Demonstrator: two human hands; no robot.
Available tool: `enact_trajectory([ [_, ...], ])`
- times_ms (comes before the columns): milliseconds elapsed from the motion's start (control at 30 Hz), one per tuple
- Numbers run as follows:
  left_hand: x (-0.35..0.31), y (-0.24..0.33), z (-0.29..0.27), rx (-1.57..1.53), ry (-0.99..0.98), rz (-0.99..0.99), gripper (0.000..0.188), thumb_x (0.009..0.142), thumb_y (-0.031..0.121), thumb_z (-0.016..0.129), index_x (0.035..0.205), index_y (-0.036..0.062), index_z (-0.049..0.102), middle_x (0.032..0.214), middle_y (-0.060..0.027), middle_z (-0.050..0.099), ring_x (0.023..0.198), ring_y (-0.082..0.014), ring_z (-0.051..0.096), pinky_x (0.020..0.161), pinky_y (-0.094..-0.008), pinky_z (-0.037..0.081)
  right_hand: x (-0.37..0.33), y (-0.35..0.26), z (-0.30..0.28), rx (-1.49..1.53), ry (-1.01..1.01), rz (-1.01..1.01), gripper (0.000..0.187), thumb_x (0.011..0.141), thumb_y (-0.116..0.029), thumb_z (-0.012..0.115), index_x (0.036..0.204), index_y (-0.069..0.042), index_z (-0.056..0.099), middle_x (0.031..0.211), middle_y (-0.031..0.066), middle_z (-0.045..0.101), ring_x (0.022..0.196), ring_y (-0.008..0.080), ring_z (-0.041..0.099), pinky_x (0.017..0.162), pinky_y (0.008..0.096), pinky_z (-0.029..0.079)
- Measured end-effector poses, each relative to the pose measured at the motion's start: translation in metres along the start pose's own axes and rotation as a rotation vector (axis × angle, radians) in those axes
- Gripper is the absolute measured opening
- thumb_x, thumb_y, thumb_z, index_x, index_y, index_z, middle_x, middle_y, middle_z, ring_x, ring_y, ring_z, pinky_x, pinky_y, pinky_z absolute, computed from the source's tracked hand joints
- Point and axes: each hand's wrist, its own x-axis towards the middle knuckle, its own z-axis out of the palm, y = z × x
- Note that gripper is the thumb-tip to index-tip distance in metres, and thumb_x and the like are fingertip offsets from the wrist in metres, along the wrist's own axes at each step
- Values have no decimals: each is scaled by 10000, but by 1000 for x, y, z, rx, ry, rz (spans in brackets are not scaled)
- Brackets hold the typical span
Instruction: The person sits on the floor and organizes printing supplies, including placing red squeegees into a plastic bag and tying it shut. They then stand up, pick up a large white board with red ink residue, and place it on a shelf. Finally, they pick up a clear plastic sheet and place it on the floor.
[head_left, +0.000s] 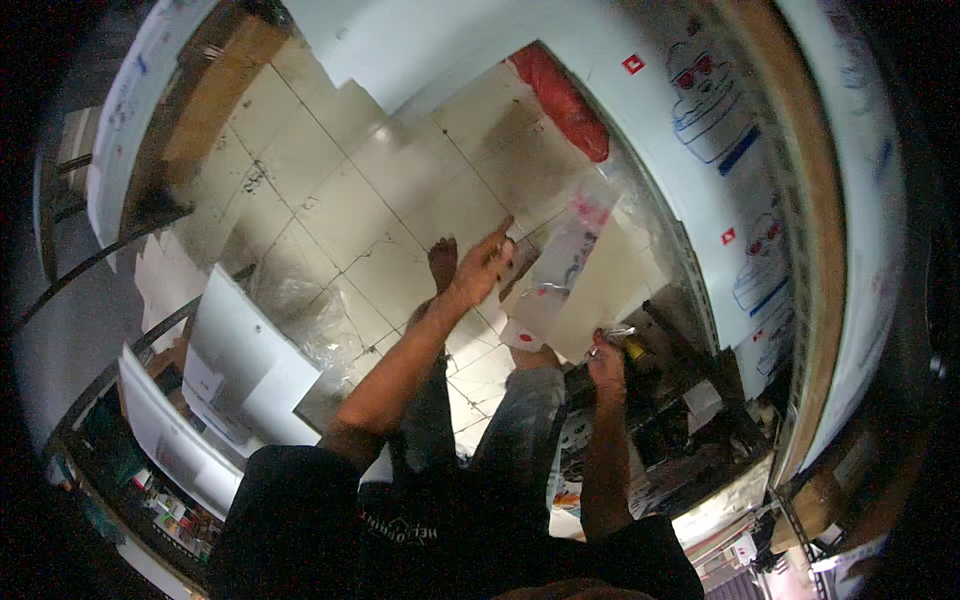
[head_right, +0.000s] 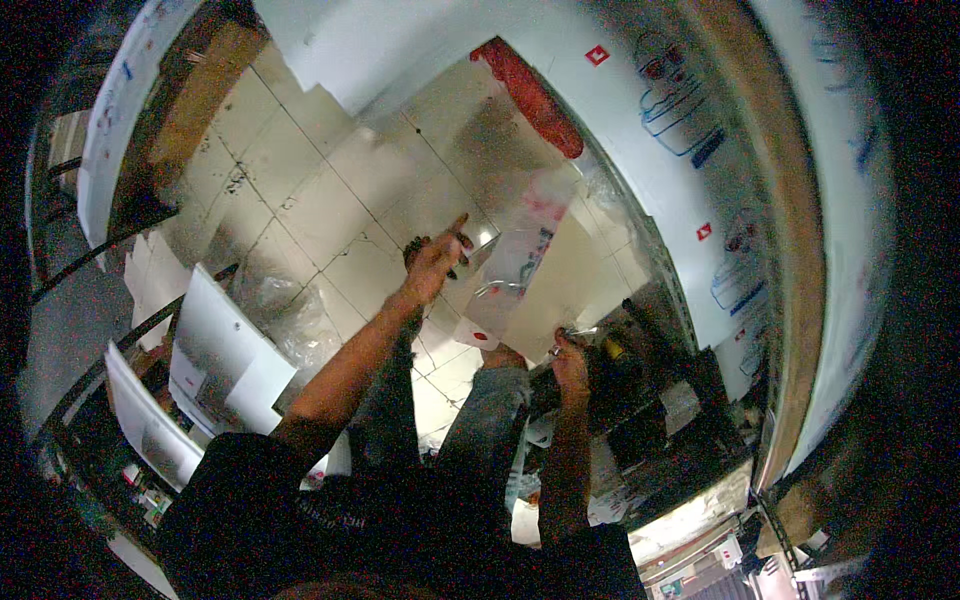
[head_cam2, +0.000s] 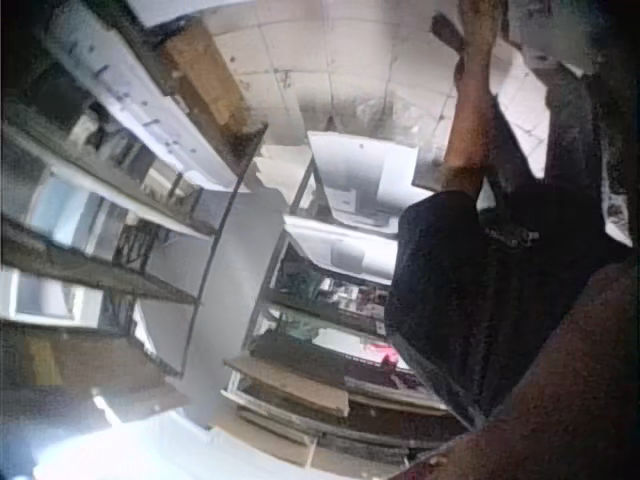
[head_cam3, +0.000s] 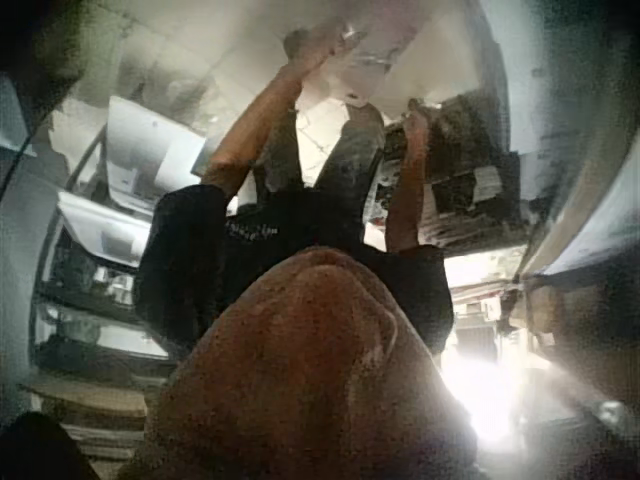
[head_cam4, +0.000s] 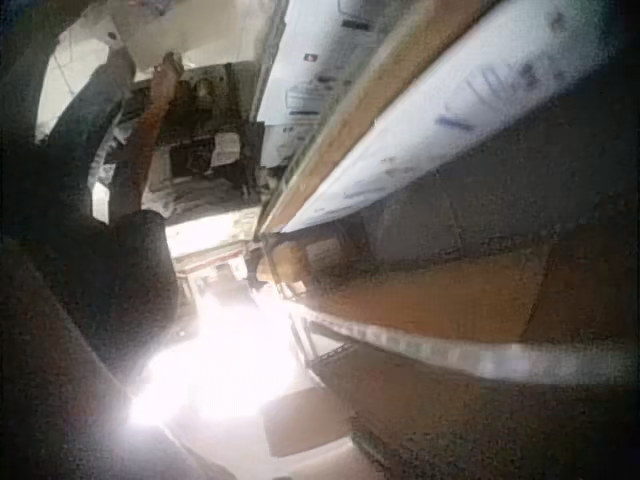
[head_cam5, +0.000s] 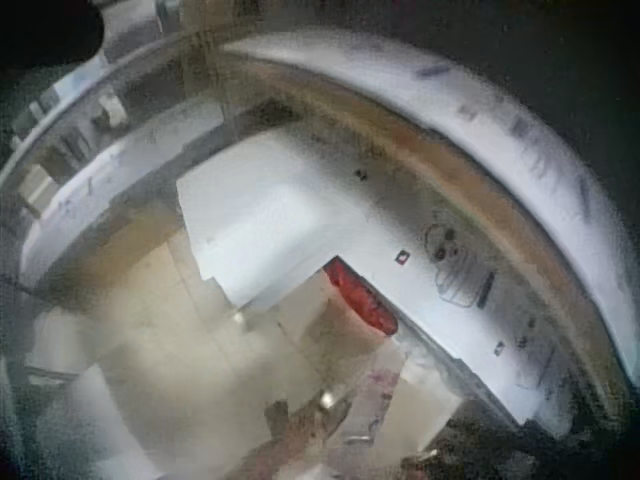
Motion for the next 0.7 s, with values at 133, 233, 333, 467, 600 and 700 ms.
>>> enact_trajectory([
  [133,145,-65,-7,318,304,320,372,887,259,587,1215,90,543,1031,-128,630,926,-242,616,827,-363,479,113,41,-76,119,41,80,180,857,-227,656,953,-85,603,729,-34,530,626,100,498,541,277,412],
  [233,252,-83,8,425,321,587,326,816,129,618,1128,62,554,1094,-152,596,1005,-303,569,865,-389,457,154,-14,-4,-24,308,6,147,850,-242,668,837,-112,599,672,-39,507,544,89,465,479,258,388],
  [333,339,-62,48,630,161,829,376,778,83,608,1144,34,541,1186,-149,551,1113,-356,489,921,-421,411,217,9,-48,136,418,-127,138,799,-196,712,793,-180,576,614,-55,507,502,102,472,467,235,383],
  [467,439,-67,103,906,167,1163,424,843,268,541,1247,143,526,1255,-112,529,1172,-331,453,990,-533,316,270,20,-85,185,206,-180,140,782,-153,718,839,-179,592,711,-56,551,554,92,496,504,215,400],
  [600,512,-78,120,1042,226,1506,414,875,392,473,1226,189,553,1232,-111,545,1135,-316,468,957,-575,294,315,39,-89,321,272,-279,229,764,-72,705,964,-100,597,826,-55,586,628,61,513,548,181,415],
  [700,548,-82,111,1499,252,1279,414,890,475,423,1132,203,620,1188,-111,576,1120,-302,486,947,-576,292,332,44,-89,391,243,-351,220,744,-69,701,935,-69,590,865,-33,581,756,81,521,664,194,407],
])
